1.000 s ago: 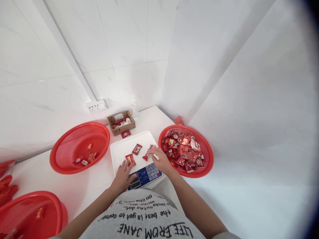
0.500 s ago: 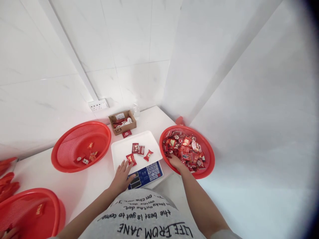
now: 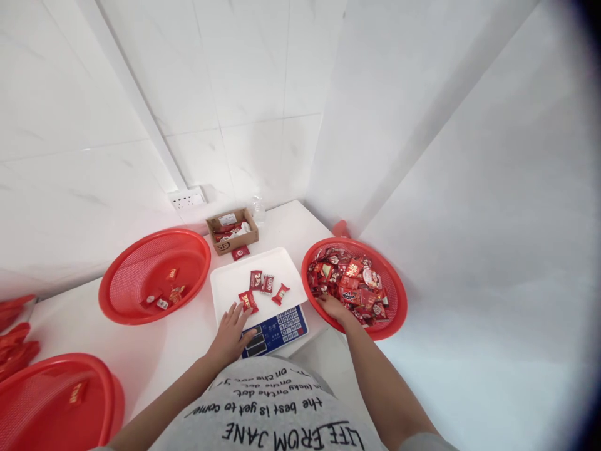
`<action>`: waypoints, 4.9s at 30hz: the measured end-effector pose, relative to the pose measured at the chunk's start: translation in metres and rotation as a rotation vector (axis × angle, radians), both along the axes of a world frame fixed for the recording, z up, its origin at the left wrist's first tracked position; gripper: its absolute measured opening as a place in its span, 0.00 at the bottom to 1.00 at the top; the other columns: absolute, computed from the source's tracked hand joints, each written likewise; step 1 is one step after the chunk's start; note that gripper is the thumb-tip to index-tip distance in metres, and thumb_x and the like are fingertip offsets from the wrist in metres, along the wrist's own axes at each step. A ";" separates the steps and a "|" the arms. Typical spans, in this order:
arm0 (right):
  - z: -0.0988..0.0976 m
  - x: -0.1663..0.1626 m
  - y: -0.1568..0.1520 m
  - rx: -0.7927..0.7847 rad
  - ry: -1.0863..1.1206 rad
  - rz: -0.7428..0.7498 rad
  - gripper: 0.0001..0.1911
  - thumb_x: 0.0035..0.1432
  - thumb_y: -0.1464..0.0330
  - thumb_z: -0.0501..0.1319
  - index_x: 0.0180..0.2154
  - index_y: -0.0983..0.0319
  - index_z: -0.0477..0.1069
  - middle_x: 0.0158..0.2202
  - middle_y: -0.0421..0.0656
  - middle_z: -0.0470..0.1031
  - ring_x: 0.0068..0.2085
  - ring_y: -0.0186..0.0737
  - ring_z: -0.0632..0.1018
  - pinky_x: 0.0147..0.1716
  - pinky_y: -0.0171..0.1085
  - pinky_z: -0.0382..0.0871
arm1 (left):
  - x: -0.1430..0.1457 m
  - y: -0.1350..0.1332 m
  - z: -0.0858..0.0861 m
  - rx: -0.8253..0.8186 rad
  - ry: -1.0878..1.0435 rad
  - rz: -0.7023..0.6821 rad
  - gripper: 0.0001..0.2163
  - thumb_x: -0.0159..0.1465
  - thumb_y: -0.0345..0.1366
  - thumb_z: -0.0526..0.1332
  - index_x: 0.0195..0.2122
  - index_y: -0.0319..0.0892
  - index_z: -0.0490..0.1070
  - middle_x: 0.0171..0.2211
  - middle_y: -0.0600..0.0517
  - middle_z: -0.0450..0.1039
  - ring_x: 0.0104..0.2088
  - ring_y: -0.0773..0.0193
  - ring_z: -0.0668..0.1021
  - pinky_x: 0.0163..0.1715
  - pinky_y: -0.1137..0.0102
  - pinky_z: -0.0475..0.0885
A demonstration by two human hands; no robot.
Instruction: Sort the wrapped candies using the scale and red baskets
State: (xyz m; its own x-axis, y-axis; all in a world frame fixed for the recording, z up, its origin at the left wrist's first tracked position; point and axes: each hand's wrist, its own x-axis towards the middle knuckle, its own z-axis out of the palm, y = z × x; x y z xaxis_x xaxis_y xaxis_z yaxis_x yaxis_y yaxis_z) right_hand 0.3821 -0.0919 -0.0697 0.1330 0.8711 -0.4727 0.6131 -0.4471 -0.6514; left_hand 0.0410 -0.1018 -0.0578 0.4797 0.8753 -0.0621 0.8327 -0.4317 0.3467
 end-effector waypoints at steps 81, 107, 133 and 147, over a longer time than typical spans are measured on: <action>0.032 -0.052 -0.030 0.059 -0.474 0.127 0.23 0.62 0.66 0.43 0.59 0.59 0.50 0.51 0.50 0.69 0.45 0.44 0.74 0.40 0.37 0.62 | 0.067 0.080 -0.001 0.249 0.025 -0.294 0.21 0.63 0.49 0.47 0.54 0.50 0.64 0.59 0.46 0.59 0.61 0.49 0.55 0.57 0.50 0.47; 0.037 -0.054 -0.031 0.035 -0.472 0.128 0.23 0.62 0.66 0.43 0.58 0.59 0.50 0.49 0.50 0.71 0.45 0.45 0.74 0.40 0.38 0.62 | 0.047 0.082 0.018 0.073 0.062 -0.422 0.23 0.60 0.52 0.52 0.56 0.53 0.60 0.62 0.50 0.52 0.62 0.50 0.51 0.58 0.50 0.42; 0.025 -0.050 -0.030 0.065 -0.466 0.137 0.25 0.60 0.67 0.44 0.60 0.61 0.49 0.51 0.52 0.69 0.46 0.47 0.74 0.40 0.40 0.63 | 0.049 0.085 0.019 0.074 -0.008 -0.098 0.16 0.62 0.45 0.53 0.50 0.51 0.66 0.50 0.48 0.65 0.48 0.55 0.68 0.46 0.60 0.63; 0.025 -0.050 -0.030 0.051 -0.480 0.144 0.26 0.60 0.67 0.44 0.60 0.62 0.49 0.52 0.51 0.69 0.47 0.47 0.73 0.41 0.40 0.63 | 0.061 0.129 0.030 -0.132 -0.685 0.520 0.12 0.56 0.41 0.59 0.39 0.43 0.71 0.38 0.49 0.74 0.40 0.60 0.75 0.42 0.66 0.68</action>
State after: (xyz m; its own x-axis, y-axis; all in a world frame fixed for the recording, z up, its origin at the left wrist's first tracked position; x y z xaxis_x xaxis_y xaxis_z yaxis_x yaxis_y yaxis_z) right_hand 0.3319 -0.1217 -0.0446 0.2020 0.9169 -0.3444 0.9018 -0.3113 -0.2998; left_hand 0.1017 0.0271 -0.0279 -0.0098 0.9997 -0.0227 0.5024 0.0245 0.8643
